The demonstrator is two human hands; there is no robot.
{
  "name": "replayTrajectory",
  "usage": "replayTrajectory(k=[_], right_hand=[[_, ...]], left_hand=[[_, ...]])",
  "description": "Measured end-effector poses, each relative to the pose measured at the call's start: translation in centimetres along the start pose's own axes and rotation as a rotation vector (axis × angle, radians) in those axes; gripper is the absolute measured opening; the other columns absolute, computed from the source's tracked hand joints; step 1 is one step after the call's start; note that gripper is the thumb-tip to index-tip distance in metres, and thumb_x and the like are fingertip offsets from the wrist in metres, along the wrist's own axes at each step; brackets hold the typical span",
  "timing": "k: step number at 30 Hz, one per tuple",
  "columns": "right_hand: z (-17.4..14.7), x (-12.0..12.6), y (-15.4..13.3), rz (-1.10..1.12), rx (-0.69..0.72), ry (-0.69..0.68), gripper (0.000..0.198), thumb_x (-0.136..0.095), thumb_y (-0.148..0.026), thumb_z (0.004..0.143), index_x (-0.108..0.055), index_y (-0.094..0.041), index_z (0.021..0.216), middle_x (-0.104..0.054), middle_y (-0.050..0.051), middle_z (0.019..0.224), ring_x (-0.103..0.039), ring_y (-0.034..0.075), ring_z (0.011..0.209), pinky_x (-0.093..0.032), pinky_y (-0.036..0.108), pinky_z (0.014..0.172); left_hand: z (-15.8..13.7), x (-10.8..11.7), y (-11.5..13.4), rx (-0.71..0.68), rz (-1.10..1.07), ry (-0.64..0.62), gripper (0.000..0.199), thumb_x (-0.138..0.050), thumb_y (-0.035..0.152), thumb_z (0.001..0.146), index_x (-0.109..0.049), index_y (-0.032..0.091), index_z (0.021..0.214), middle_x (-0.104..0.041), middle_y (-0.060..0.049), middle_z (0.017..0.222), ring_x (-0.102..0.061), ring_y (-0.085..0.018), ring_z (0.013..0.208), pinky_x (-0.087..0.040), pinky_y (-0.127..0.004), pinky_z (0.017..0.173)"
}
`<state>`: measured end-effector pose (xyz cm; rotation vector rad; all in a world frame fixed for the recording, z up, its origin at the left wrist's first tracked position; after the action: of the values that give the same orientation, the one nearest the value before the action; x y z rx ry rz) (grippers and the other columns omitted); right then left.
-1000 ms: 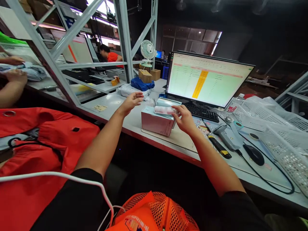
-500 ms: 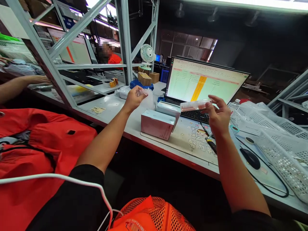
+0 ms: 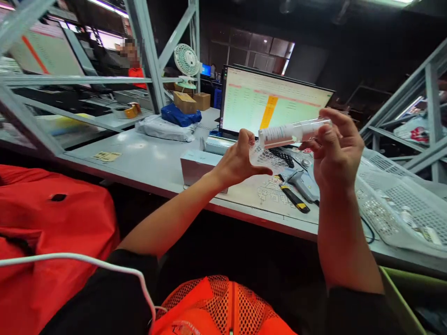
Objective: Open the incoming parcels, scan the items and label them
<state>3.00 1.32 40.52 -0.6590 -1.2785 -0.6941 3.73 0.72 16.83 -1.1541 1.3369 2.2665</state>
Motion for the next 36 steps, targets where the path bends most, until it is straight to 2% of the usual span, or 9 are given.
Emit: replayTrajectory(k=[7,11,16,20,25,27,30,33,36], right_hand=[[-2.0,6.6,1.7,-0.172,-0.106,0.052,0.042,-0.078,-0.057,0.095,-0.074,-0.028,0.126,-0.070,0.004,0.106,-0.073,0.017,0.078,-0.067,0.032,0.063],[-2.3,8.1,0.8,-0.264,-0.118,0.032,0.043,-0.081,-0.056,0.092,-0.075,-0.025,0.121,-0.070,0.004,0.107,-0.071,0.016,0.072,-0.064,0.030,0.060],[-2.3,5.7,1.7,-0.280,-0.198,-0.160,0.050,-0.086,-0.057,0.085,-0.067,-0.025,0.119,-0.071,0.000,0.095,-0.069,0.015,0.068,-0.057,0.029,0.056],[-2.1,3.4,4.3,-0.395,-0.247,-0.276,0.048,-0.087,-0.062,0.082,-0.064,-0.022,0.095,-0.070,0.001,0.083,-0.065,0.015,0.066,-0.051,0.031,0.057],[-3.3,1.9,7.3,-0.423,-0.328,-0.386,0.037,-0.083,-0.054,0.085,-0.065,-0.021,0.086,-0.067,0.001,0.073,-0.060,0.016,0.066,-0.048,0.033,0.063],[-4.2,1.4,7.6,-0.402,-0.306,-0.380,0.034,-0.083,-0.051,0.084,-0.065,-0.022,0.085,-0.069,0.002,0.076,-0.061,0.017,0.068,-0.051,0.035,0.067],[-5.2,1.2,6.7,-0.389,-0.118,-0.254,0.028,-0.080,-0.047,0.088,-0.066,-0.023,0.090,-0.077,0.006,0.097,-0.068,0.021,0.081,-0.058,0.039,0.079],[-5.8,1.7,6.0,-0.422,0.036,-0.068,0.022,-0.075,-0.044,0.093,-0.065,-0.025,0.095,-0.078,0.010,0.116,-0.072,0.023,0.097,-0.060,0.042,0.090],[-6.1,1.6,7.6,-0.355,-0.033,-0.066,0.022,-0.076,-0.042,0.092,-0.063,-0.025,0.095,-0.077,0.010,0.119,-0.074,0.024,0.102,-0.062,0.042,0.092]], left_hand=[[0.7,-5.0,1.3,-0.044,-0.116,-0.132,0.095,-0.109,0.051,0.055,-0.034,0.028,0.109,-0.045,0.001,0.100,-0.059,-0.020,0.084,-0.049,-0.035,0.069],[0.8,-6.8,1.8,-0.042,-0.148,-0.176,0.094,-0.109,0.049,0.057,-0.035,0.028,0.111,-0.045,0.000,0.102,-0.059,-0.021,0.088,-0.049,-0.037,0.075],[1.0,-9.0,2.1,0.072,-0.301,-0.210,0.085,-0.110,0.041,0.055,-0.042,0.026,0.103,-0.048,0.001,0.094,-0.055,-0.019,0.079,-0.043,-0.035,0.072],[0.9,-10.6,1.3,0.182,-0.491,-0.161,0.077,-0.111,0.037,0.051,-0.048,0.025,0.093,-0.048,0.002,0.085,-0.048,-0.017,0.072,-0.038,-0.035,0.069],[1.2,-11.7,-1.4,0.322,-0.696,0.132,0.072,-0.092,0.078,0.065,-0.048,0.023,0.083,-0.045,0.002,0.078,-0.041,-0.015,0.069,-0.035,-0.034,0.068],[1.4,-12.2,-2.7,0.404,-0.733,0.300,0.073,-0.069,0.092,0.077,-0.045,0.023,0.078,-0.042,0.002,0.073,-0.039,-0.015,0.066,-0.035,-0.033,0.067],[1.5,-13.6,-4.6,0.598,-0.833,0.443,0.070,-0.053,0.090,0.091,-0.041,0.023,0.075,-0.036,0.004,0.067,-0.035,-0.013,0.059,-0.031,-0.032,0.060],[1.4,-15.2,-5.4,0.739,-0.923,0.392,0.063,-0.054,0.079,0.101,-0.042,0.022,0.075,-0.039,0.004,0.066,-0.037,-0.011,0.056,-0.032,-0.029,0.057],[1.5,-16.0,-4.9,0.756,-0.998,0.272,0.054,-0.052,0.065,0.109,-0.058,0.018,0.082,-0.058,-0.001,0.073,-0.052,-0.013,0.062,-0.043,-0.027,0.062]])
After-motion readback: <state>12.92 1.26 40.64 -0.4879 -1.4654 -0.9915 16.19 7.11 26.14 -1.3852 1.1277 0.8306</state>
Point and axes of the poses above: each hand's wrist, its own z-axis towards the middle knuckle, its own x-axis out of the back of the hand, y = z × x, the point moved 6 cm from there along z, towards the middle knuckle
